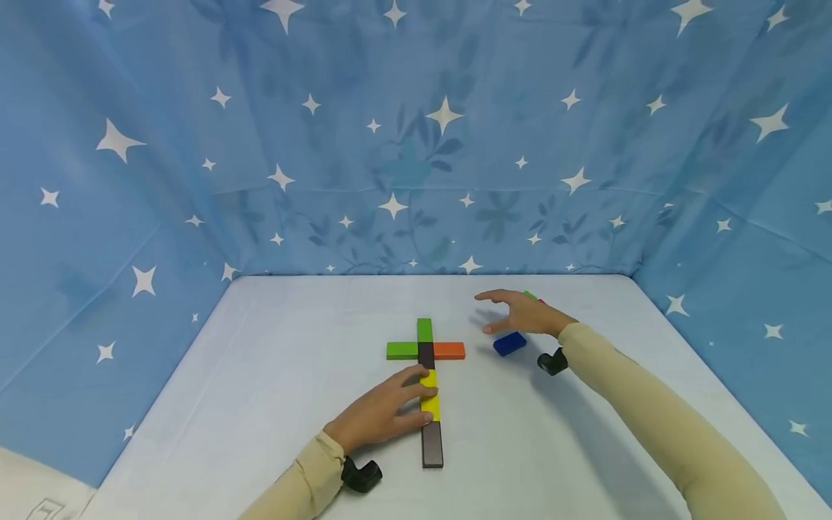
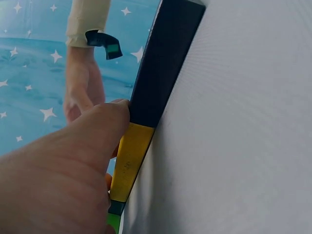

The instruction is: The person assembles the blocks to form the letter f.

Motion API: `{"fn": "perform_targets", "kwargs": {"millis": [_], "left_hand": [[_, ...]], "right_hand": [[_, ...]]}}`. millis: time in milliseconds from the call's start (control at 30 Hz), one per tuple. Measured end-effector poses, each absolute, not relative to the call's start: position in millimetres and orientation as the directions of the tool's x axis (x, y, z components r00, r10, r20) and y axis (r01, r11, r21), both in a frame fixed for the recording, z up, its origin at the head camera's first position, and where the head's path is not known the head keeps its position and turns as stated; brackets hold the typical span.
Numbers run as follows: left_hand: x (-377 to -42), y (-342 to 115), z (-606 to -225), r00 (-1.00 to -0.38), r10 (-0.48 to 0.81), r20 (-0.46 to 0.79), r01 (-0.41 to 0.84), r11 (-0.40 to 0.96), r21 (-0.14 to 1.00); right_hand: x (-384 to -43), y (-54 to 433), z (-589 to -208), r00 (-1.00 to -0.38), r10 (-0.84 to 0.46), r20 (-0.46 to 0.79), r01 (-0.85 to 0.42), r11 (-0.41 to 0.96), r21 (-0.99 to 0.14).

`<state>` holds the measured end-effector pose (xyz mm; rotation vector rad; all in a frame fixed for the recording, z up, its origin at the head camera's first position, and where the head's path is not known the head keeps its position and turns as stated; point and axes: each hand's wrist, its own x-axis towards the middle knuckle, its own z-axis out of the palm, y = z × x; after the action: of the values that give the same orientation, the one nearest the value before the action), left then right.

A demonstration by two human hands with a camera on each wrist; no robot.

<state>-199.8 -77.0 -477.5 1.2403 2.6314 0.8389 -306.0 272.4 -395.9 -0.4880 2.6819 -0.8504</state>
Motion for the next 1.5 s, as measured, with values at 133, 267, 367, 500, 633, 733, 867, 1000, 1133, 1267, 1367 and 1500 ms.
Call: {"fn": "perform_targets", "kwargs": {"millis": [133, 267, 367, 500, 633, 733, 867, 1000, 1133, 1267, 1367, 1500], "left_hand": [[-199, -79, -480, -0.653, 0.743, 0.148, 0.685, 0.497, 0.533], [-198, -81, -481, -0.659, 0.737, 0.147, 0.677, 0.497, 0.543], [-198, -81, -481, -0.664, 0.735, 0.139, 0.669, 0.501, 0.549], [-198, -82, -482, -0.66, 0.738, 0.14, 0.674, 0.5, 0.543], [-198, -84, -482, -0.658, 0.739, 0.143, 0.678, 0.499, 0.54], [-198, -84, -481, -0.661, 0.738, 0.139, 0.672, 0.5, 0.546], [-197, -83, -480, -0.668, 0.734, 0.125, 0.661, 0.507, 0.553], [-197, -82, -480, -0.666, 0.735, 0.123, 0.662, 0.507, 0.552], [-198, -81, -479, -0.664, 0.737, 0.124, 0.667, 0.51, 0.543], [-199, -80, -479, -0.661, 0.74, 0.122, 0.671, 0.511, 0.537], [-199, -79, -479, -0.655, 0.744, 0.131, 0.679, 0.504, 0.534], [-199, -77, -478, -0.65, 0.748, 0.133, 0.682, 0.497, 0.537]], "right_hand": [[-301, 286, -402, -0.908, -0.377, -0.182, -0.199, 0.77, -0.606], [-295, 298, -407, -0.904, -0.39, -0.173, -0.206, 0.755, -0.623], [-291, 305, -412, -0.902, -0.394, -0.175, -0.2, 0.742, -0.64], [-287, 311, -419, -0.904, -0.385, -0.185, -0.18, 0.735, -0.653], [-283, 313, -424, -0.904, -0.391, -0.174, -0.191, 0.731, -0.655], [-280, 314, -426, -0.902, -0.4, -0.162, -0.2, 0.719, -0.665], [-277, 316, -429, -0.9, -0.41, -0.147, -0.202, 0.692, -0.693], [-275, 317, -431, -0.902, -0.415, -0.12, -0.223, 0.686, -0.693], [-273, 318, -432, -0.907, -0.408, -0.102, -0.239, 0.699, -0.674], [-271, 319, -433, -0.913, -0.399, -0.085, -0.248, 0.709, -0.661], [-271, 319, -435, -0.917, -0.393, -0.067, -0.258, 0.714, -0.651], [-270, 320, -438, -0.924, -0.379, -0.051, -0.264, 0.729, -0.631]]}}
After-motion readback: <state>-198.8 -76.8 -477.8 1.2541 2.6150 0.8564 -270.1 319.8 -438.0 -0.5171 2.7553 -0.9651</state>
